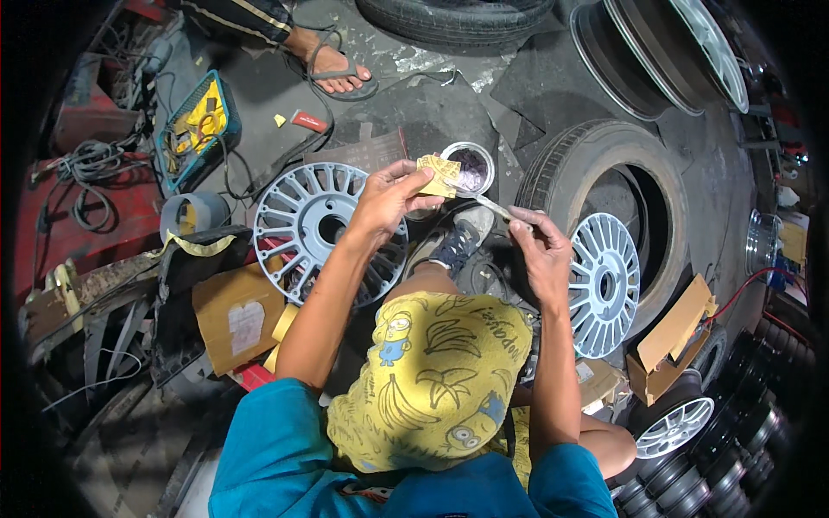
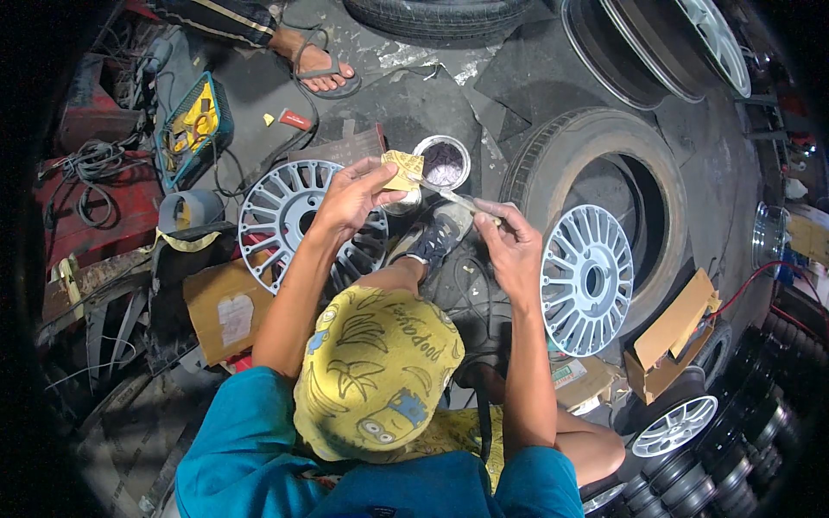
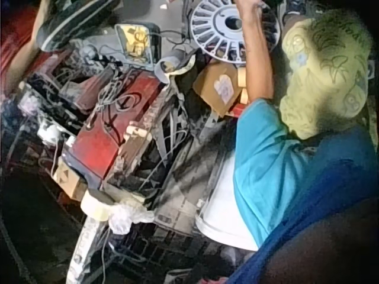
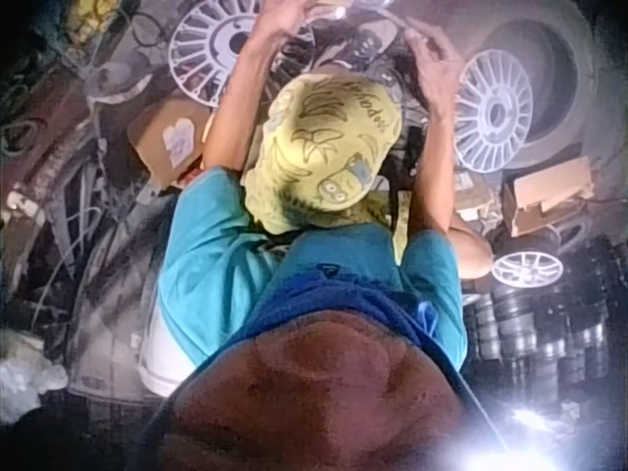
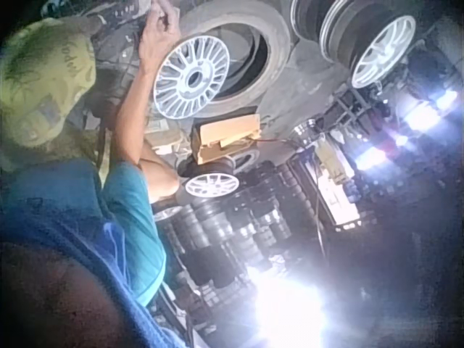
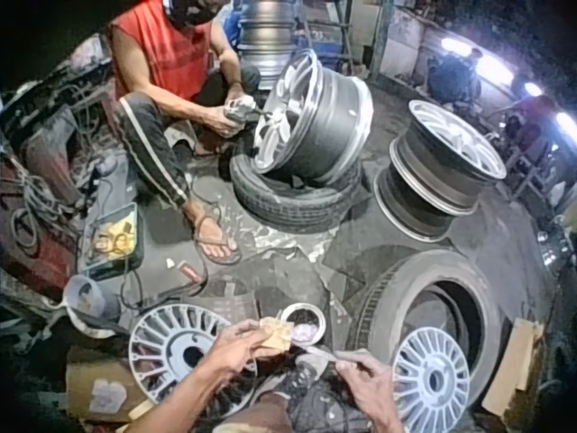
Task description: The person sands the surface and spokes of a silver wheel rim using a piece of sandpaper and a small metal tool while sitting on the floor of a workshop.
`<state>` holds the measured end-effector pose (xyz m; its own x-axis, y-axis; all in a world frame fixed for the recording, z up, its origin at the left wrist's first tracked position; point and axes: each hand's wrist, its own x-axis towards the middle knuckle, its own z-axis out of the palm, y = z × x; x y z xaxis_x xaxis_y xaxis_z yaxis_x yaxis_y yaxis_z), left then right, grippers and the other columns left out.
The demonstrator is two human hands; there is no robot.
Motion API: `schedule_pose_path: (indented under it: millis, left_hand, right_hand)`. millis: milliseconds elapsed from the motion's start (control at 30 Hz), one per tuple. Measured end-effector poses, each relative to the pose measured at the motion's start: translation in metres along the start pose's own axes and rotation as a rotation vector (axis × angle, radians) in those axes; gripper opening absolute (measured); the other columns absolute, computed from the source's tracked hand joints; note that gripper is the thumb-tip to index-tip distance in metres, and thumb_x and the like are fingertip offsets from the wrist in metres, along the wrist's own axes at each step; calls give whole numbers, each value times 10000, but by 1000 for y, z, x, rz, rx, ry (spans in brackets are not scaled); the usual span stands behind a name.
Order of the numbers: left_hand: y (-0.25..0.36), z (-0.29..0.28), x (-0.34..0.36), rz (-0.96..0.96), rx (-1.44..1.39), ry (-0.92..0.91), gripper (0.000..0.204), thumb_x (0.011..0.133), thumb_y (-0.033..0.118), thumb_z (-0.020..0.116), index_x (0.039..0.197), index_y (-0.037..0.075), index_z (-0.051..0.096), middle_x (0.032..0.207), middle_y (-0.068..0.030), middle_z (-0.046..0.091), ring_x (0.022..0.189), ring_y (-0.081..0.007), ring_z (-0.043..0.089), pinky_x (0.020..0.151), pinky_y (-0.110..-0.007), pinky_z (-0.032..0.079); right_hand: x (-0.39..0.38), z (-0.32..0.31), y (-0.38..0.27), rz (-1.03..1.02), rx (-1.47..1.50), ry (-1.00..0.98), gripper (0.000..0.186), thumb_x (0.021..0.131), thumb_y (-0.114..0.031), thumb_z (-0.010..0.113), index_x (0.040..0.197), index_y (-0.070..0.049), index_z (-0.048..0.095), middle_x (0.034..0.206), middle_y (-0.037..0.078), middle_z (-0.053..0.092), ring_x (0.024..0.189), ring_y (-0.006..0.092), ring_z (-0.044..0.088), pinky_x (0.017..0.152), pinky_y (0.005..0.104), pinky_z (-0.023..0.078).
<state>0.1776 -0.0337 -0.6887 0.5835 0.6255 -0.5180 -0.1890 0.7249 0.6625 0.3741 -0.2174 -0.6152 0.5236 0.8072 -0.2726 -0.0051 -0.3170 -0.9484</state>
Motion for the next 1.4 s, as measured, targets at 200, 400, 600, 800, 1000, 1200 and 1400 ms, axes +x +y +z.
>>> schedule_pose_path:
  millis: [200, 400, 600, 800, 1000, 1200, 1400]
  left_hand:
    - [1, 4, -3, 4, 5, -22, 191, 1020, 98, 709, 1117, -62, 674, 1099, -167, 719, 963, -242, 757, 825, -362, 692]
    - [9, 16, -9, 1, 20, 9, 192, 1019, 84, 703, 1114, -80, 669, 1105, -171, 712, 959, -242, 753, 833, -357, 692]
    - [8, 8, -10, 23, 35, 38, 182, 1017, 65, 694, 1109, -89, 668, 1122, -181, 714, 968, -254, 754, 845, -356, 689]
    - [3, -4, -4, 82, 32, 142, 219, 1010, 72, 705, 1135, -102, 657, 1119, -198, 713, 979, -263, 753, 858, -358, 686]
    - [8, -20, -17, 100, 19, 207, 299, 1006, 100, 721, 1189, -118, 628, 1125, -211, 710, 995, -258, 753, 880, -356, 680]
    - [3, -31, -25, 95, 34, 189, 294, 1014, 114, 716, 1189, -107, 632, 1141, -195, 715, 1003, -234, 753, 878, -334, 678]
    - [7, -34, -27, 97, 55, 191, 274, 1024, 124, 706, 1173, -98, 646, 1137, -187, 721, 1002, -219, 752, 867, -324, 679]
  right_hand:
    - [-4, 10, 12, -21, -13, -7, 216, 957, -48, 783, 1165, -4, 742, 1013, -6, 689, 848, 53, 582, 748, 221, 475]
    - [-8, 15, 0, -259, -392, 61, 268, 901, -45, 806, 1169, -46, 799, 950, 94, 695, 820, 186, 646, 776, 310, 517]
    - [-21, 23, 1, -390, -477, 89, 314, 871, -38, 827, 1183, -57, 803, 900, 115, 667, 814, 240, 658, 770, 342, 528]
    - [-18, 9, 4, -370, -540, 92, 227, 919, -41, 775, 1145, -29, 795, 900, 139, 677, 812, 277, 676, 756, 363, 532]
    - [35, 14, -5, -262, -539, 162, 156, 939, -105, 760, 1032, 20, 756, 895, 193, 693, 802, 346, 694, 749, 415, 534]
    - [94, 36, 35, -539, -883, 75, 187, 893, -170, 776, 1018, -31, 790, 1150, 157, 654, 1058, 341, 624, 901, 444, 513]
    - [120, 59, 67, -568, -1077, 87, 188, 870, -191, 775, 1005, -64, 810, 1329, 132, 602, 1250, 372, 505, 996, 489, 455]
